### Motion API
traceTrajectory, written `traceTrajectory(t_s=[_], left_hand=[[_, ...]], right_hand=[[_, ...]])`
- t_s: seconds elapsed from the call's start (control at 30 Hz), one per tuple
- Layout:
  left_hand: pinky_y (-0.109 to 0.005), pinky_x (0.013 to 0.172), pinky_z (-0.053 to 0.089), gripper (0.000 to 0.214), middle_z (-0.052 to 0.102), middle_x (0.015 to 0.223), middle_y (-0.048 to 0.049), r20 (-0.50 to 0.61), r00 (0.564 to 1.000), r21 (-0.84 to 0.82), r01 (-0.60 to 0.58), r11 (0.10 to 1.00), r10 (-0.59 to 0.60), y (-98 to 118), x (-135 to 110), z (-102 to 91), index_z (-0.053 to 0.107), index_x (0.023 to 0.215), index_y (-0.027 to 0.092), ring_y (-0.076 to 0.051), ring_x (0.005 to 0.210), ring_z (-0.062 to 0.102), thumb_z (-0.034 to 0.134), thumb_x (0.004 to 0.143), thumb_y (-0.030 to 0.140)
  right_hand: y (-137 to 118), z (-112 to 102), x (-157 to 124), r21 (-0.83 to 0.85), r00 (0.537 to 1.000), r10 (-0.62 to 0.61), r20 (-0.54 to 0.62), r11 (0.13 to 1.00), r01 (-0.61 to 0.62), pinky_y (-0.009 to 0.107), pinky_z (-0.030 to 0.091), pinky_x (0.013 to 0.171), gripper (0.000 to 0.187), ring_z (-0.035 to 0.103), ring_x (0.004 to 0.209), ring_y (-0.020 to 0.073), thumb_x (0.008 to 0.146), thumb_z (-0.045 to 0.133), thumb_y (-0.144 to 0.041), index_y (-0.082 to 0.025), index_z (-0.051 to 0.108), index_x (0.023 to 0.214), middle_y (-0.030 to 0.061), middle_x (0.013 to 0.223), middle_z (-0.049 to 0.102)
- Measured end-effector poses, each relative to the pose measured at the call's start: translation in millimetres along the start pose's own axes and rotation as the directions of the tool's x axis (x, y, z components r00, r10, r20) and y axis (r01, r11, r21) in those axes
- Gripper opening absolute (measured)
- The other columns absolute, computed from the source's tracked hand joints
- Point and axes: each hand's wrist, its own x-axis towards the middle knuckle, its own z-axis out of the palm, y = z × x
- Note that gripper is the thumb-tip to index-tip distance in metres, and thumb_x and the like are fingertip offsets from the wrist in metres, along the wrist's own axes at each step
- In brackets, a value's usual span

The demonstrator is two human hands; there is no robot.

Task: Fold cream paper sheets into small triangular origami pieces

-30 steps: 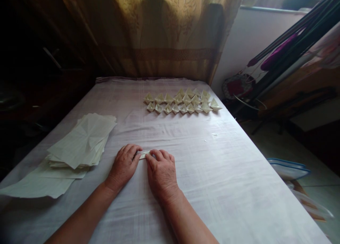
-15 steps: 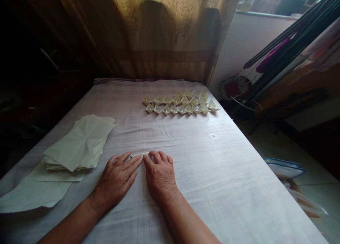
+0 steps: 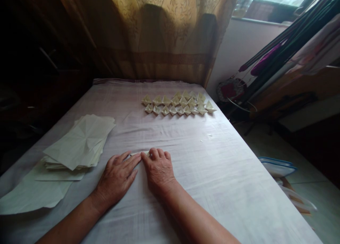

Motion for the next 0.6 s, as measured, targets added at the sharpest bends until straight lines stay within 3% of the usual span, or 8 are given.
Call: traceTrajectory(t_s=[0.17,0.6], left_hand=[[-0.050,0.102,0.030,0.040,0.065,0.132,-0.0034,0.016,1.000,0.016,0.007,1.000,-0.007,0,-1,0.9,0.056,0.132,0.022,-0.030,0.126,0.052,0.053,0.092,0.018],[-0.050,0.103,0.032,0.036,0.068,0.128,-0.0036,-0.027,1.000,0.106,0.010,0.994,-0.007,-6,-9,-3.7,0.062,0.127,0.022,-0.030,0.125,0.054,0.048,0.094,0.024]], right_hand=[[3,3,-11,0.020,1.000,-0.028,-0.011,0.999,0.028,0.042,0.032,0.093,0.045,0.049,0.116,0.0274,0.092,0.053,-0.024,-0.034,0.054,0.136,0.0074,0.134,0.057],[13,-5,-16,-0.009,0.999,-0.008,0.045,1.000,0.009,0.039,0.030,0.096,0.039,0.049,0.122,0.0241,0.096,0.044,-0.020,-0.022,0.057,0.133,0.0086,0.139,0.057]])
